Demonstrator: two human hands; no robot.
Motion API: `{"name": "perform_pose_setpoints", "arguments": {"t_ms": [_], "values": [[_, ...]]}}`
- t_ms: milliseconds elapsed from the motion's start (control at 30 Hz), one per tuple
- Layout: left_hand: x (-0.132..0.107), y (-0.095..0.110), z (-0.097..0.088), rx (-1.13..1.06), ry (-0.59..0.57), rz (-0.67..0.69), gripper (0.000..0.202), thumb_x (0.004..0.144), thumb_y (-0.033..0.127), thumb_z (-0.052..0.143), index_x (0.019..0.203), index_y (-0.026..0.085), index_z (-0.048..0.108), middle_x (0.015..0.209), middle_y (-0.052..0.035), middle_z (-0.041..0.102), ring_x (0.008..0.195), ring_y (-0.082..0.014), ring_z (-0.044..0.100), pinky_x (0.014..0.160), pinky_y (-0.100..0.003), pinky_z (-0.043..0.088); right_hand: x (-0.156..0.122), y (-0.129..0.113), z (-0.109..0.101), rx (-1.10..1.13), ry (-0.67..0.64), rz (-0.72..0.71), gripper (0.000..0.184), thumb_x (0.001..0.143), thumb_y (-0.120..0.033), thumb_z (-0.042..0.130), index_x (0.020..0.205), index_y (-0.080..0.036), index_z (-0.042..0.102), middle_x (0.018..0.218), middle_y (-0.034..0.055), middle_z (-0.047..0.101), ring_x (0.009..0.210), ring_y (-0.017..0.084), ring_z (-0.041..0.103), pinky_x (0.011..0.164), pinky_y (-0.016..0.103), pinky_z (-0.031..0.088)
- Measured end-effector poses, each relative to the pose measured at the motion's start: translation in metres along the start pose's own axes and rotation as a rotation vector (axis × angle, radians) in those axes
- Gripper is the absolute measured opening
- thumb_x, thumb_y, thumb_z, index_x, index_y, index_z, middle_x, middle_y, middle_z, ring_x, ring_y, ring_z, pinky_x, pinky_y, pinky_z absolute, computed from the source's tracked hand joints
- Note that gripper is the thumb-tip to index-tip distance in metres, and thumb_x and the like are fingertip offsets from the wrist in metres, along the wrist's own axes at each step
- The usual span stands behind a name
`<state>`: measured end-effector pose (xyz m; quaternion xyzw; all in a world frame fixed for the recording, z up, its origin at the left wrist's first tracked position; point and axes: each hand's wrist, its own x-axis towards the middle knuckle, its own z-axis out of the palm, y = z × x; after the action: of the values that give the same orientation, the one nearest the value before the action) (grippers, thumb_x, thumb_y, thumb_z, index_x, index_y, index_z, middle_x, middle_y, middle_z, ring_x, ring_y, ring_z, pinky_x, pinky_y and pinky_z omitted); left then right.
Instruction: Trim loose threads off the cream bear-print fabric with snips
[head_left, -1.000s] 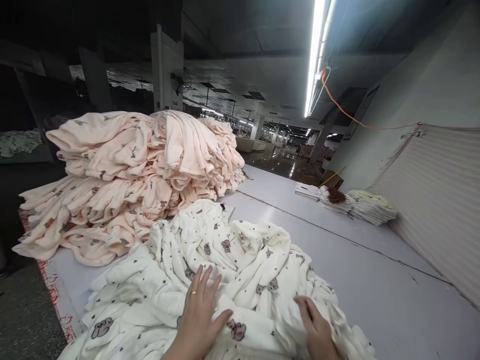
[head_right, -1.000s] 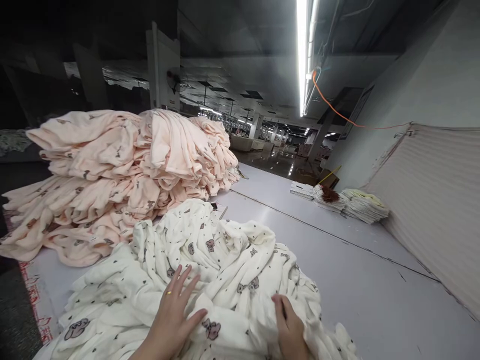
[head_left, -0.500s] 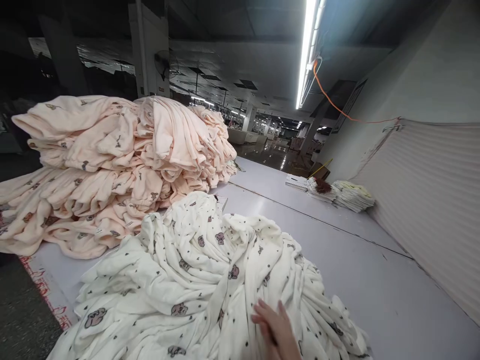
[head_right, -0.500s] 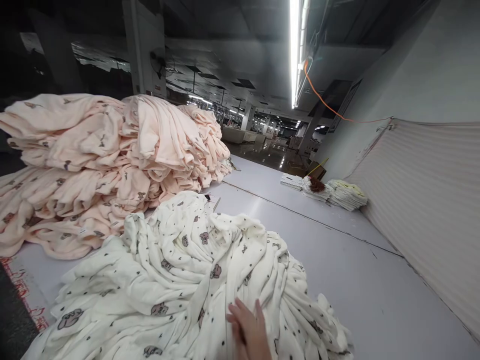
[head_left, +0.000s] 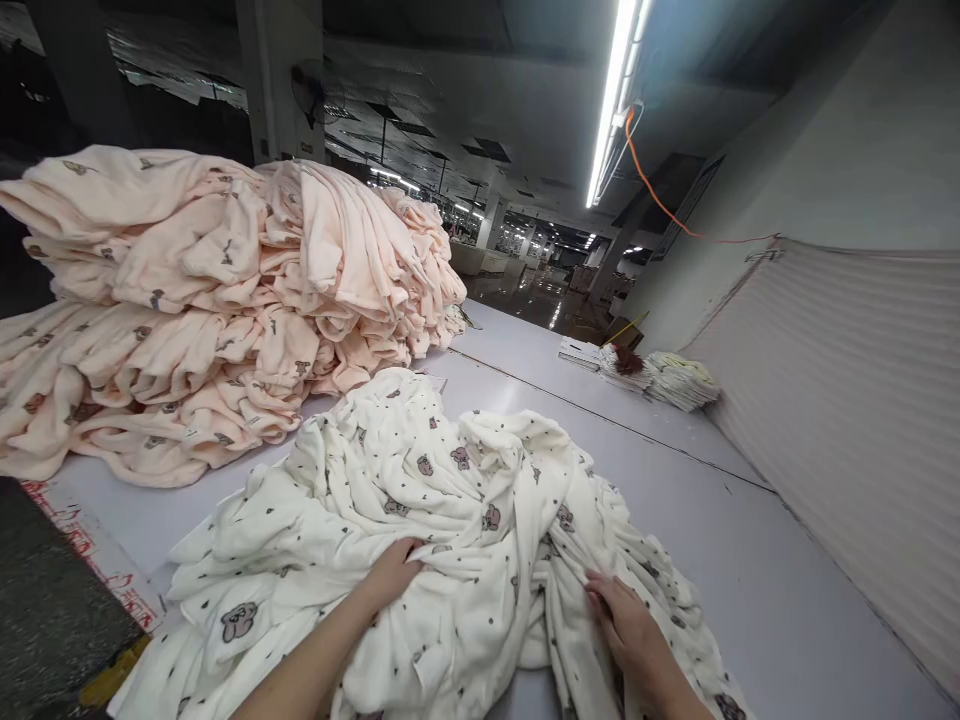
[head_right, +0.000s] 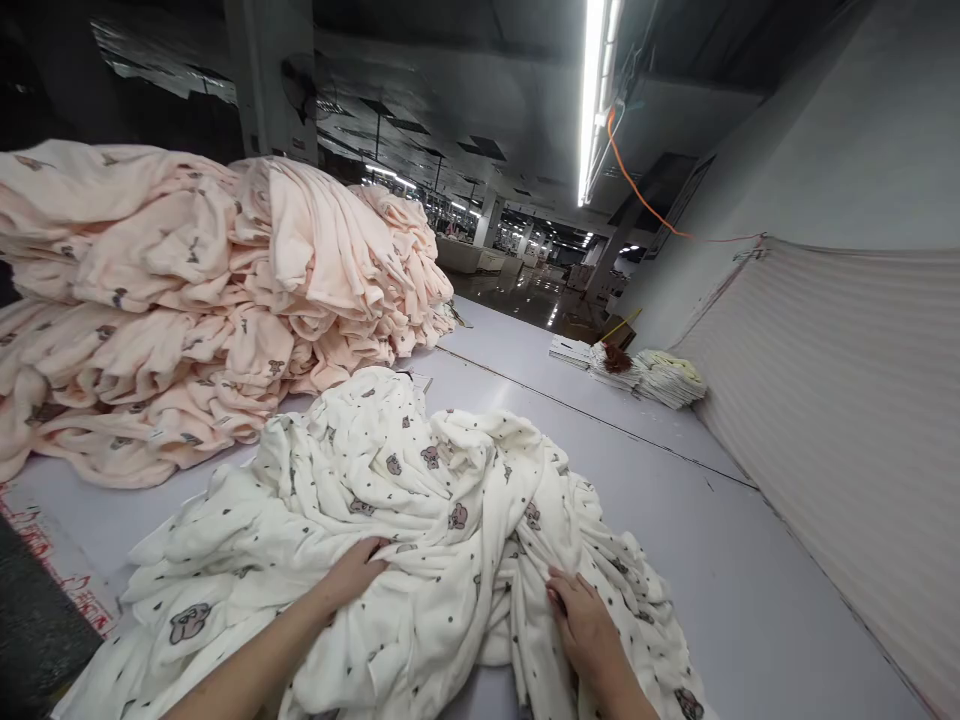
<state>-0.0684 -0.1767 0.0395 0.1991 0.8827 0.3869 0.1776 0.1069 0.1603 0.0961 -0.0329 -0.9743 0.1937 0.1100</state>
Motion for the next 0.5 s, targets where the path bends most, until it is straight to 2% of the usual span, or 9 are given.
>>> {"name": "perform_pose_setpoints", "arguments": {"t_ms": [100, 133, 167, 233, 267, 333, 400, 433, 500], "values": [[-0.016, 0.020, 0.024, 0.073, -0.079, -0.002, 0.065, 0.078, 0.042, 0.060, 0.136, 0.017, 0.044, 0.142, -0.0122, 0.047, 0.132, -0.0282, 0.040, 0.108, -0.039, 0.033, -0.004, -0.044, 0.027, 0.067, -0.003, 0.068, 0.040, 0.097, -0.032, 0.031, 0.114, -0.014, 0.062, 0.108, 0.0158, 0.071, 0.100, 0.026, 0.066, 0.090, 0.041, 0.050], [-0.025, 0.028, 0.039, 0.109, -0.103, -0.014, 0.093, 0.065, 0.044, 0.071, 0.144, 0.016, 0.031, 0.153, -0.0128, 0.030, 0.140, -0.0343, 0.021, 0.112, -0.045, 0.024, -0.004, -0.059, 0.042, 0.099, -0.031, 0.067, 0.041, 0.098, -0.031, 0.028, 0.120, -0.015, 0.059, 0.114, 0.0137, 0.069, 0.103, 0.023, 0.065, 0.090, 0.035, 0.051], [-0.033, 0.036, 0.053, 0.152, -0.131, -0.060, 0.116, 0.049, 0.039, 0.080, 0.146, 0.013, 0.022, 0.156, -0.0167, 0.013, 0.141, -0.0426, 0.005, 0.108, -0.062, 0.018, -0.004, -0.070, 0.057, 0.128, -0.059, 0.058, 0.041, 0.099, -0.030, 0.027, 0.122, -0.017, 0.058, 0.118, 0.0105, 0.067, 0.106, 0.019, 0.064, 0.091, 0.030, 0.050], [-0.043, 0.046, 0.070, 0.212, -0.173, -0.100, 0.121, 0.042, 0.017, 0.079, 0.147, 0.012, 0.019, 0.156, -0.0191, 0.004, 0.140, -0.0468, -0.006, 0.102, -0.074, 0.007, -0.003, -0.081, 0.082, 0.155, -0.155, 0.011, 0.035, 0.094, -0.027, 0.039, 0.123, -0.024, 0.059, 0.124, 0.0044, 0.065, 0.111, 0.018, 0.061, 0.095, 0.027, 0.046], [-0.042, 0.048, 0.069, 0.215, -0.195, -0.096, 0.110, 0.050, 0.014, 0.073, 0.146, 0.011, 0.020, 0.156, -0.0207, 0.010, 0.141, -0.0455, 0.003, 0.102, -0.073, 0.011, -0.002, -0.078, 0.089, 0.150, -0.202, 0.005, 0.033, 0.088, -0.022, 0.048, 0.116, -0.025, 0.064, 0.118, 0.0036, 0.068, 0.108, 0.019, 0.062, 0.094, 0.027, 0.046], [-0.031, 0.047, 0.049, 0.163, -0.267, -0.028, 0.083, 0.068, 0.018, 0.061, 0.144, 0.012, 0.029, 0.148, -0.0191, 0.036, 0.135, -0.0342, 0.033, 0.108, -0.052, 0.027, 0.000, -0.059, 0.088, 0.107, -0.249, 0.059, 0.033, 0.077, -0.012, 0.052, 0.102, -0.023, 0.071, 0.105, 0.0058, 0.073, 0.100, 0.023, 0.065, 0.089, 0.031, 0.047], [-0.018, 0.043, 0.017, 0.075, -0.361, 0.061, 0.058, 0.078, 0.031, 0.056, 0.134, 0.018, 0.048, 0.139, -0.0093, 0.052, 0.125, -0.0245, 0.049, 0.104, -0.033, 0.038, 0.002, -0.029, 0.068, 0.058, -0.252, 0.137, 0.033, 0.078, -0.011, 0.046, 0.098, -0.020, 0.071, 0.104, 0.0092, 0.073, 0.098, 0.025, 0.066, 0.086, 0.033, 0.047], [-0.013, 0.042, 0.002, 0.042, -0.406, 0.103, 0.055, 0.076, 0.038, 0.060, 0.129, 0.023, 0.053, 0.137, -0.0050, 0.055, 0.123, -0.0241, 0.051, 0.102, -0.031, 0.040, 0.003, -0.013, 0.054, 0.039, -0.257, 0.164, 0.030, 0.078, -0.011, 0.046, 0.090, -0.020, 0.071, 0.097, 0.0096, 0.074, 0.092, 0.026, 0.067, 0.082, 0.034, 0.048], [-0.011, 0.045, -0.014, 0.002, -0.462, 0.140, 0.064, 0.073, 0.045, 0.066, 0.132, 0.026, 0.049, 0.141, -0.0050, 0.050, 0.126, -0.0278, 0.048, 0.104, -0.037, 0.039, 0.009, 0.012, 0.024, 0.018, -0.245, 0.197, 0.026, 0.079, -0.015, 0.047, 0.091, -0.020, 0.070, 0.095, 0.0100, 0.073, 0.092, 0.028, 0.067, 0.080, 0.034, 0.047]]}}
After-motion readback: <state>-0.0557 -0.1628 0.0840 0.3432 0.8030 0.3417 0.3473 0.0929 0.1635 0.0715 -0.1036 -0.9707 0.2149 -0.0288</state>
